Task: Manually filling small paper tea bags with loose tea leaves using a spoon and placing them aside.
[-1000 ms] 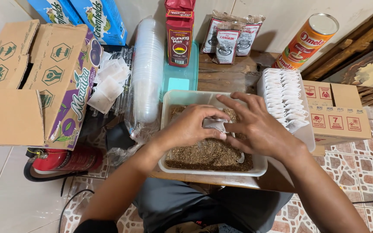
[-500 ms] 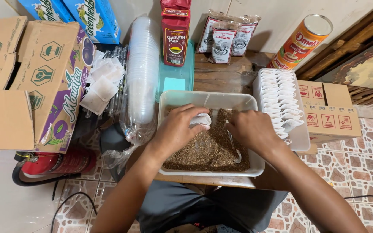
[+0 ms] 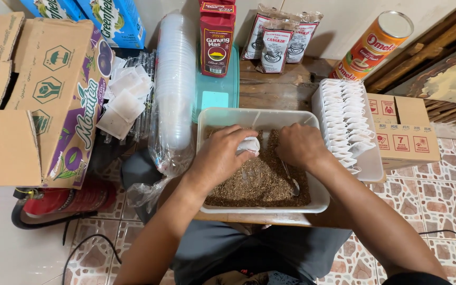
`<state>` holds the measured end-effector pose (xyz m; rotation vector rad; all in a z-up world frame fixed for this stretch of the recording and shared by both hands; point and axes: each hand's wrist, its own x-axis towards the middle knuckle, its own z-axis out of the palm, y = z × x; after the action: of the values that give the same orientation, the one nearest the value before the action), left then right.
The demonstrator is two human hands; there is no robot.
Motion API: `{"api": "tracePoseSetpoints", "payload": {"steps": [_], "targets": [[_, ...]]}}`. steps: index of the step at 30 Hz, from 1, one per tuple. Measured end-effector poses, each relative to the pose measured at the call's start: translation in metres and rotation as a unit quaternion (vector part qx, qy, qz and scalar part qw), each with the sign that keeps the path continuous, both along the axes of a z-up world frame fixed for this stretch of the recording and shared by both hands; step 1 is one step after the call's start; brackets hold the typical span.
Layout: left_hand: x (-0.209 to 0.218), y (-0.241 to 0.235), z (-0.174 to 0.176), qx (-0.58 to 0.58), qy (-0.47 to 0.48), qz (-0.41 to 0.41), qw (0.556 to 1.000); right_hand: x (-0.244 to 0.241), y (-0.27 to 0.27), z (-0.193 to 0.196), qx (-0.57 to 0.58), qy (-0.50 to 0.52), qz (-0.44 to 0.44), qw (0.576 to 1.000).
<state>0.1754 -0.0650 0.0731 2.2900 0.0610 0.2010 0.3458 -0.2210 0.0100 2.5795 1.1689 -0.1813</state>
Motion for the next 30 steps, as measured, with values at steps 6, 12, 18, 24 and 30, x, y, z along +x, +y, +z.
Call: {"api": "tracePoseSetpoints", "payload": {"steps": [6, 12, 18, 24, 30], "targets": [[0.000, 0.000, 0.003, -0.008, -0.006, 0.003, 1.000, 0.005, 0.001, -0.001, -0.002, 0.047, -0.030, 0.998], [-0.001, 0.001, 0.001, -0.009, -0.017, 0.006, 1.000, -0.017, 0.006, 0.061, 0.087, 0.214, -0.082, 0.969], [0.000, 0.001, -0.002, -0.008, -0.029, 0.019, 0.999, -0.045, -0.023, 0.107, 0.145, 0.299, -0.072, 0.940], [0.001, 0.002, -0.004, -0.021, -0.042, 0.023, 0.999, -0.060, -0.062, 0.107, 0.232, 0.258, 0.012, 0.938], [0.002, 0.002, -0.010, -0.031, -0.063, 0.050, 0.996, -0.042, -0.072, 0.085, 0.433, 0.198, 0.043, 0.879]]}}
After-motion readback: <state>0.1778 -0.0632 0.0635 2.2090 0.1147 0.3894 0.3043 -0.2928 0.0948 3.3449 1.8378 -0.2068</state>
